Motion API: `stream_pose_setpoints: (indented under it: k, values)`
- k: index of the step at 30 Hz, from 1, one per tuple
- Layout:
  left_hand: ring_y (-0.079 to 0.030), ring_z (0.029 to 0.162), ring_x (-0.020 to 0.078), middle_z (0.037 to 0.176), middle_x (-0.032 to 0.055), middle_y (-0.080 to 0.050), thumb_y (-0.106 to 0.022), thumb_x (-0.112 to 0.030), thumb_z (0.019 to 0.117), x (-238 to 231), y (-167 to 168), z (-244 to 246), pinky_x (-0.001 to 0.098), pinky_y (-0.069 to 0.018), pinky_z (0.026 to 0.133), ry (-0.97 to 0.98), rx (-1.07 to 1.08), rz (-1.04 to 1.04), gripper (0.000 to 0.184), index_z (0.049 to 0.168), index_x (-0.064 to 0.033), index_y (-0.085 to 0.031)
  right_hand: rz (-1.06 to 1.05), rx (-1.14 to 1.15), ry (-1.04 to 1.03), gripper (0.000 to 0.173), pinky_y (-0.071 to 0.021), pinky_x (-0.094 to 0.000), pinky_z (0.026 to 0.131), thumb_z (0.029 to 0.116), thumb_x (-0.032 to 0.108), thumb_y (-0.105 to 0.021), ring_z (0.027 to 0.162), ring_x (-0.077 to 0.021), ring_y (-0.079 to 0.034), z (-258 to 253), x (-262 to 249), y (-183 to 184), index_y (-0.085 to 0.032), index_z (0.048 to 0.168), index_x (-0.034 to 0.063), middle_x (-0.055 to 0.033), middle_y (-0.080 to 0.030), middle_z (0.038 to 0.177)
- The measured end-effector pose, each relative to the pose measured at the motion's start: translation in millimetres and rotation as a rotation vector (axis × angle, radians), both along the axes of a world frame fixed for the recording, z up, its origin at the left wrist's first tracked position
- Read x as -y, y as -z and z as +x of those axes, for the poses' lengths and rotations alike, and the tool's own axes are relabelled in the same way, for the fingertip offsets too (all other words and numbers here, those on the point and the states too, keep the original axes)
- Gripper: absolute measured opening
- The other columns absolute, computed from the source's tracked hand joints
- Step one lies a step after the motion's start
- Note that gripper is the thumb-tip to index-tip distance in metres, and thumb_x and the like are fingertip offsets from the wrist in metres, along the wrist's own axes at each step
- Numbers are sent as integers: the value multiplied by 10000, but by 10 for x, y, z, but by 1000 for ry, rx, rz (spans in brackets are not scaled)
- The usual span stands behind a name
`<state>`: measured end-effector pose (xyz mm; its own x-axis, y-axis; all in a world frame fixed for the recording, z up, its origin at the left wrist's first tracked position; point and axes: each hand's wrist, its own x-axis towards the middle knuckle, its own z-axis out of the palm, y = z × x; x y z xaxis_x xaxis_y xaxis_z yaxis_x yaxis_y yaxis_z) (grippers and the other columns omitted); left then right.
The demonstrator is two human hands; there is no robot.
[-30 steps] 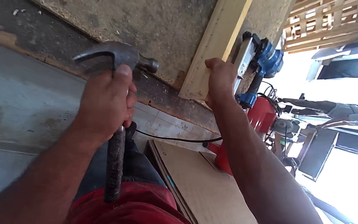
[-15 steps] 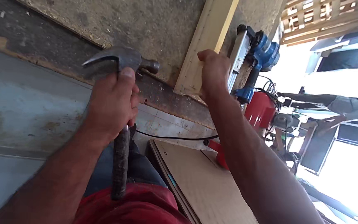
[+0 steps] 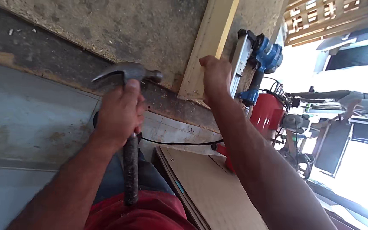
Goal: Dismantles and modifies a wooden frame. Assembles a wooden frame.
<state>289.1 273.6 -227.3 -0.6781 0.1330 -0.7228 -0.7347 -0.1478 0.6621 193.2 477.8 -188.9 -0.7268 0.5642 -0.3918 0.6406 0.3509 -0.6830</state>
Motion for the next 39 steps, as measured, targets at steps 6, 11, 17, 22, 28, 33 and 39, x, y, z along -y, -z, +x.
stream_pose_setpoints:
  k: [6,11,17,22,28,33,39]
  values:
    - [-396,378,127,627,7,-451,-316,-499,1109,-20,-234,111,299,-448,338,41,-85,84,479,995,-110,-571,-32,-10,-5,214,-604,-449,706,1013,297,-608,833,-211,-709,-7,15,-2,-654,1043,90,-92,-685,886]
    - [-385,373,127,611,20,-444,-339,-502,1103,-86,-292,10,281,-424,326,158,-38,139,488,994,-92,-579,-3,9,-33,453,-579,-440,775,1065,515,-477,894,-192,-686,-5,27,-42,-650,1055,97,-87,-664,917]
    - [-375,369,120,600,20,-432,-340,-496,1102,-132,-298,-73,271,-419,328,247,3,170,481,992,-85,-563,-7,5,-56,446,-581,-439,774,1071,505,-469,890,-190,-689,-3,6,-32,-648,1059,96,-80,-665,907]
    - [-343,378,91,585,-25,-390,-313,-539,1095,96,-279,-197,256,-389,345,134,1,105,492,1000,-127,-564,15,7,-61,468,-585,-447,749,1068,511,-472,845,-197,-699,-23,-11,-14,-665,1023,88,-83,-675,870]
    - [-394,385,141,592,15,-436,-316,-528,1101,-212,-381,-113,310,-427,353,288,-22,90,515,1002,-85,-559,-7,-13,-81,482,-601,-423,724,1079,513,-435,803,-175,-699,22,-76,-22,-659,1059,87,-65,-676,860]
    - [-397,384,113,601,-25,-421,-305,-559,1094,49,-385,-270,300,-449,350,141,-41,-23,497,1004,-139,-556,-38,-24,-90,477,-606,-444,759,1086,496,-421,858,-201,-708,-13,-68,20,-651,1111,79,-91,-688,914]
    - [-375,377,119,614,-2,-436,-335,-529,1097,98,-300,-93,287,-423,338,100,-22,-24,481,992,-117,-559,65,75,-122,489,-585,-472,781,1088,506,-405,909,-220,-699,-65,-25,-33,-635,1128,77,-108,-673,944]
